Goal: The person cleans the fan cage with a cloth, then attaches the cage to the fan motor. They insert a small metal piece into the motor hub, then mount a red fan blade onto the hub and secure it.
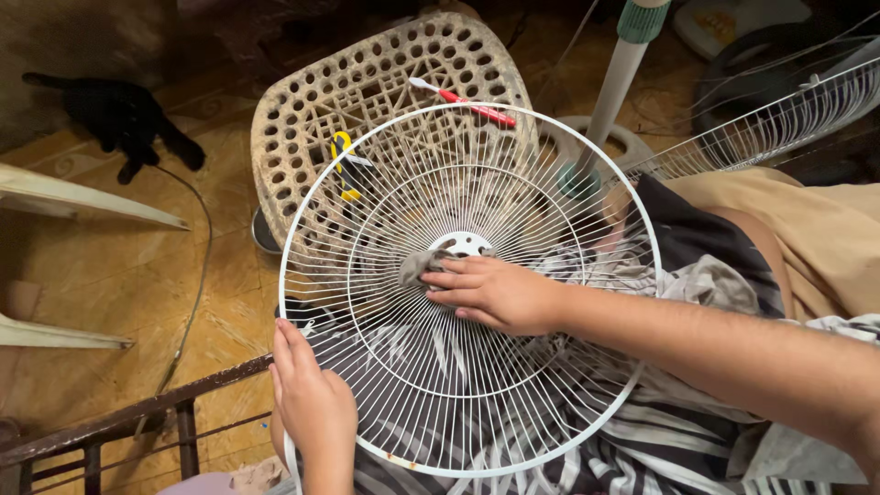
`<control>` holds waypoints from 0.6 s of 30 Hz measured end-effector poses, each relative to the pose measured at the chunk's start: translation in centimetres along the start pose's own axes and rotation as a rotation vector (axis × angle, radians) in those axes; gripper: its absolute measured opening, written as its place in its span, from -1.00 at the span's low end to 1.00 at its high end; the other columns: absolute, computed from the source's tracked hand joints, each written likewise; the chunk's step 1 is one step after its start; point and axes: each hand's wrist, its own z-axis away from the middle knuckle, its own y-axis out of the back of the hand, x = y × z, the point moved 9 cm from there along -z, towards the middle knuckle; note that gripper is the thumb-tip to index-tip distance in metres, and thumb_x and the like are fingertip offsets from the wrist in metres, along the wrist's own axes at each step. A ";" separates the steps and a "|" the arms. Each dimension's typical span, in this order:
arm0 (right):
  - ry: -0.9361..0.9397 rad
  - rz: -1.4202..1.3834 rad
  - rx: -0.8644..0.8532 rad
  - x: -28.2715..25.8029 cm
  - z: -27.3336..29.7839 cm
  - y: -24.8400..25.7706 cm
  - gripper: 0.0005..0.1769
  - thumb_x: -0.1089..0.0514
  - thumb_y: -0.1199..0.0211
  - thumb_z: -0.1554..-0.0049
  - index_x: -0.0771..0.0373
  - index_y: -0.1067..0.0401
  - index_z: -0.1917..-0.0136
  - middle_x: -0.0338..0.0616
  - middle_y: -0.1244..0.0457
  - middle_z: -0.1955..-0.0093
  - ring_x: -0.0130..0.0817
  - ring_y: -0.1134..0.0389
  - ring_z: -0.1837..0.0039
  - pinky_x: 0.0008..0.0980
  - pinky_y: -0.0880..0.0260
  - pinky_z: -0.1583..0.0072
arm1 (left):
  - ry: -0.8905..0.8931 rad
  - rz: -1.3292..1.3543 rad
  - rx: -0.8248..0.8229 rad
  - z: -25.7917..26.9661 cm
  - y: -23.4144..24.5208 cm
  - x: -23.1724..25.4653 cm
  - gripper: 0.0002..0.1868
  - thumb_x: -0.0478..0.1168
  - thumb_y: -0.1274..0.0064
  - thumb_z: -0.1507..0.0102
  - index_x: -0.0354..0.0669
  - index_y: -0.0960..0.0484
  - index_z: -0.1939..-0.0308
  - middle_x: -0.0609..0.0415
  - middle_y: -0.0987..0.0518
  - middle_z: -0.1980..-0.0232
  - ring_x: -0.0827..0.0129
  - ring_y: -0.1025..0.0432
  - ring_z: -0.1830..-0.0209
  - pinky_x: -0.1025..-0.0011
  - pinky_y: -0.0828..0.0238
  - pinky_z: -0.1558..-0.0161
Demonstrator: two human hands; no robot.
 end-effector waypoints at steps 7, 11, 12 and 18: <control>-0.175 0.156 0.360 3.0 -1.9 4.4 -0.36 -0.11 0.11 -0.32 0.26 -0.18 -0.54 0.05 -0.04 -0.58 0.00 0.05 -0.62 0.06 0.20 -0.57 | -0.003 -0.014 -0.009 -0.1 0.1 0.3 -0.19 -0.47 0.20 -0.13 -0.44 -0.10 -0.52 -0.38 -0.23 -0.51 -0.29 -0.21 -0.41 -0.01 -0.04 -0.44; 0.097 -0.140 0.158 -1.5 -1.8 0.9 -0.46 -0.05 0.18 -0.40 0.02 -0.24 -0.58 -0.28 -0.12 -0.62 -0.21 -0.08 -0.68 -0.12 0.04 -0.70 | 0.013 -0.038 -0.003 -0.2 0.1 0.4 -0.20 -0.47 0.19 -0.14 -0.43 -0.11 -0.53 -0.38 -0.24 -0.50 -0.30 -0.22 -0.40 -0.01 -0.06 -0.44; 0.152 -0.070 0.145 -2.0 -1.5 1.0 -0.45 -0.04 0.14 -0.37 0.04 -0.25 -0.57 -0.25 -0.12 -0.62 -0.15 -0.07 -0.66 -0.06 0.08 -0.67 | 0.017 -0.048 -0.005 -0.3 0.1 0.3 -0.19 -0.47 0.19 -0.14 -0.43 -0.11 -0.53 -0.38 -0.25 -0.49 -0.30 -0.23 -0.39 -0.01 -0.07 -0.44; -0.198 0.154 0.309 4.4 -1.9 3.8 -0.44 0.04 0.00 -0.26 0.25 -0.26 -0.48 -0.02 -0.13 -0.54 -0.03 -0.07 -0.59 0.16 0.13 -0.54 | 0.020 -0.021 -0.008 0.3 -0.6 -0.6 -0.19 -0.46 0.18 -0.12 -0.43 -0.11 -0.52 -0.37 -0.25 -0.49 -0.26 -0.24 -0.38 -0.02 -0.06 -0.44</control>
